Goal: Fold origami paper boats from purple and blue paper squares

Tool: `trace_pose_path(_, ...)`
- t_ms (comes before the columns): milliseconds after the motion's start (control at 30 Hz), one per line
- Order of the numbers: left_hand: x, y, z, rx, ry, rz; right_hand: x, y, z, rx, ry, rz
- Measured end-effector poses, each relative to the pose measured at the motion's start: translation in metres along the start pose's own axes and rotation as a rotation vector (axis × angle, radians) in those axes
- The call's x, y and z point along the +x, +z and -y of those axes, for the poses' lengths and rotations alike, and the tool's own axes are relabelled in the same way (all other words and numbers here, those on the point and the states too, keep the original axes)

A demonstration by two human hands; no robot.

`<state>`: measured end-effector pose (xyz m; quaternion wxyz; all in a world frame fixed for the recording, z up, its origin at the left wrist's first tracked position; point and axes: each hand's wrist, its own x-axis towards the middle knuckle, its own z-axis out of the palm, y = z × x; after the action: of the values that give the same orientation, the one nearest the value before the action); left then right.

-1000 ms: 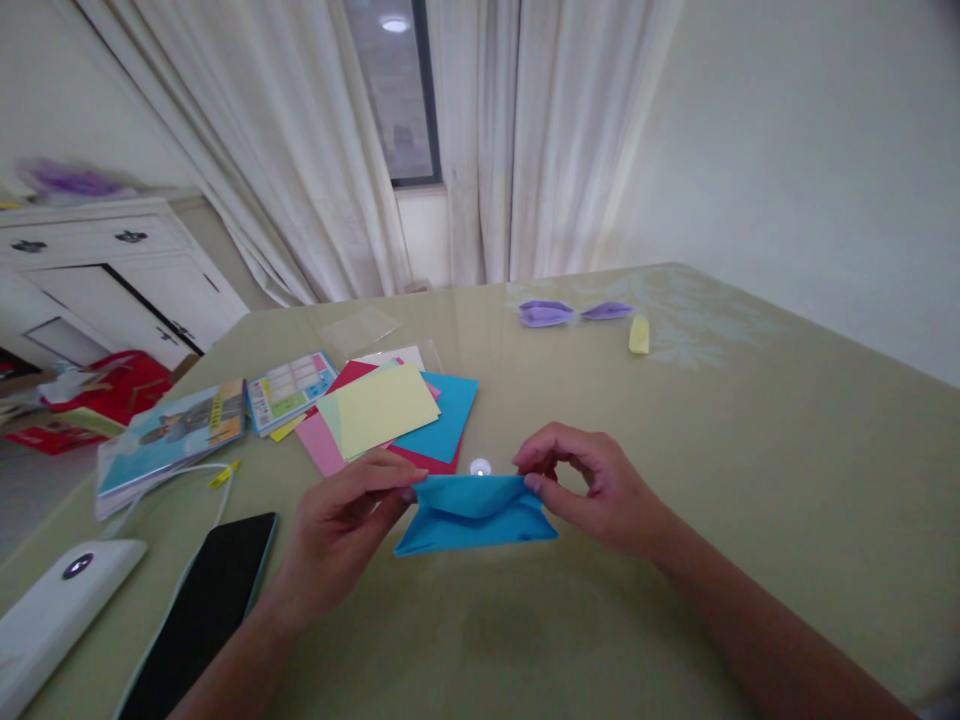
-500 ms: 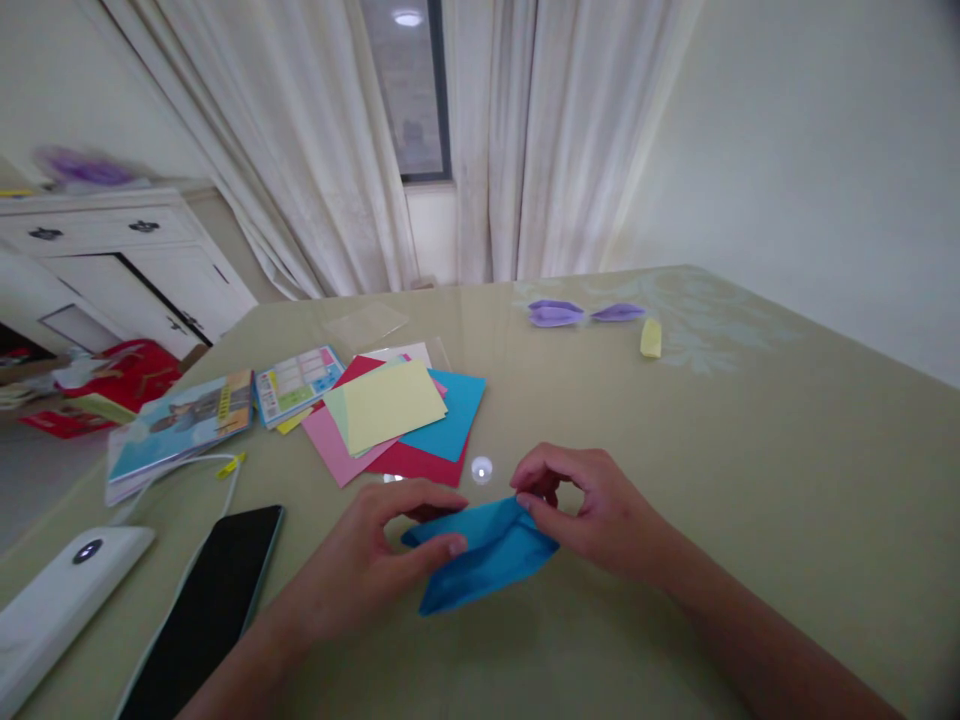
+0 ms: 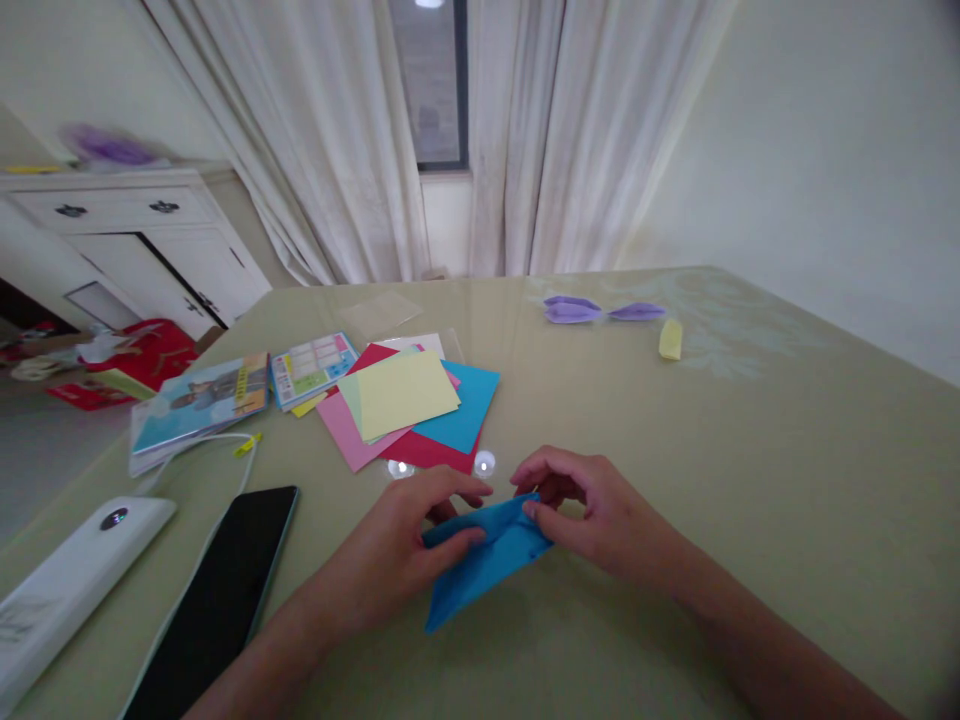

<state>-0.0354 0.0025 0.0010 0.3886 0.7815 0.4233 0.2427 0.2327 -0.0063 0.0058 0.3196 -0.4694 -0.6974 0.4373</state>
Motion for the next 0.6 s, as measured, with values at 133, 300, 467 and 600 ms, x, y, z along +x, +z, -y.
trace_pose_path(133,-0.0006,0.0005,-0.0061,0.159,0.158,0.117,-0.0011,0.0061,0.0035,-0.006,0.038,0.038)
trace_pose_path(300,-0.0042,0.0039,-0.0059,0.430,0.317,0.082,-0.0016,0.0087,0.0040,0.055,0.044,0.083)
trace_pose_path(467,-0.0031,-0.0016,-0.0039,0.491,0.436,0.125,0.0020,0.0076,-0.0016,0.109,0.046,0.079)
trace_pose_path(600,-0.0006,-0.0043,-0.0014,0.478,0.486,0.123,0.0040,0.0066,-0.0053,0.137,0.071,0.055)
